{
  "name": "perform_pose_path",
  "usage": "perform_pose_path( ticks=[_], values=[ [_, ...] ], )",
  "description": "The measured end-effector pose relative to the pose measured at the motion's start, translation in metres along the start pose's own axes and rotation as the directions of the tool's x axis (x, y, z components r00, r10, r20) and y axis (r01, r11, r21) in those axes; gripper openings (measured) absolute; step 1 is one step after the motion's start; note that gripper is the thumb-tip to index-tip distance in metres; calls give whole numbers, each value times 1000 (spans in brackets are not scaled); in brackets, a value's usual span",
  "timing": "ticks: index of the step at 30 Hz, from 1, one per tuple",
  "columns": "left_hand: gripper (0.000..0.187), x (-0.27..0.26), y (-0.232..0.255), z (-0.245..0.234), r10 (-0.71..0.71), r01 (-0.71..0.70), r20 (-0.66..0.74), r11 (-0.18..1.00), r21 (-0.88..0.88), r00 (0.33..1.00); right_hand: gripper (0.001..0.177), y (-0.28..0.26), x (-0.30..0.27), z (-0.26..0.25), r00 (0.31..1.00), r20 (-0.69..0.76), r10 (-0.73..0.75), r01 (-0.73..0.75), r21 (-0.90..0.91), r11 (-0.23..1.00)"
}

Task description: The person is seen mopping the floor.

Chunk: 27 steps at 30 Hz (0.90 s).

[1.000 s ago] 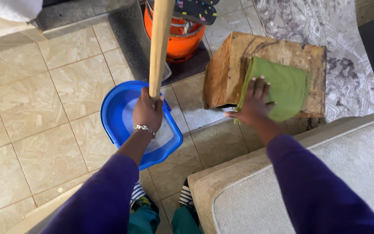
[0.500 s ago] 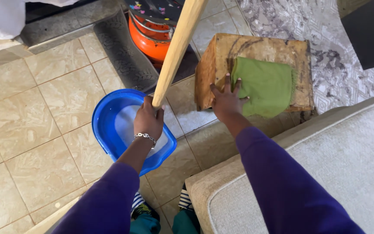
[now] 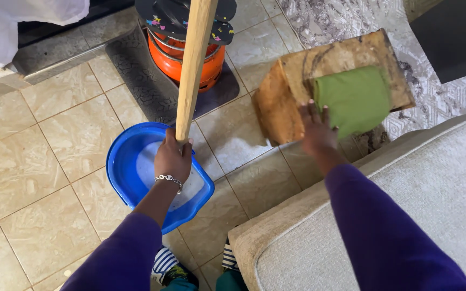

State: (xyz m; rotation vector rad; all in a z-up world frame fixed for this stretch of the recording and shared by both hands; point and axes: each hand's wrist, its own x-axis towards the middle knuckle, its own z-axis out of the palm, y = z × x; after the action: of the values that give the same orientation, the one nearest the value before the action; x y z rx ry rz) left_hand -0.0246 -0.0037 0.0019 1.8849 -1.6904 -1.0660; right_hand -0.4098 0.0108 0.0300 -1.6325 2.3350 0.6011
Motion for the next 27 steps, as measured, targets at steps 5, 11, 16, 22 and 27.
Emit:
perform_pose_path(
  ticks=[5,11,16,22,27],
  values=[
    [37,-3,-4,5,31,-31,-11,999,-6,999,91,26,-15,1,1000,-4,-16,16,-7,1000],
    [36,-6,4,4,12,-12,14,1000,0,1000,95,17,-18,-10,999,40,5,-6,14,1000],
    [36,-6,-1,6,-2,2,30,1000,-4,1000,101,-29,-24,-29,990,119,72,-74,7,997],
    [38,-15,10,-31,6,-6,29,1000,-8,1000,113,-102,-27,-53,911,-139,-389,410,432,803],
    [43,-19,40,-82,122,-122,-14,985,-124,992,120,-180,-75,-157,663,-275,-696,560,799,217]
  ],
)
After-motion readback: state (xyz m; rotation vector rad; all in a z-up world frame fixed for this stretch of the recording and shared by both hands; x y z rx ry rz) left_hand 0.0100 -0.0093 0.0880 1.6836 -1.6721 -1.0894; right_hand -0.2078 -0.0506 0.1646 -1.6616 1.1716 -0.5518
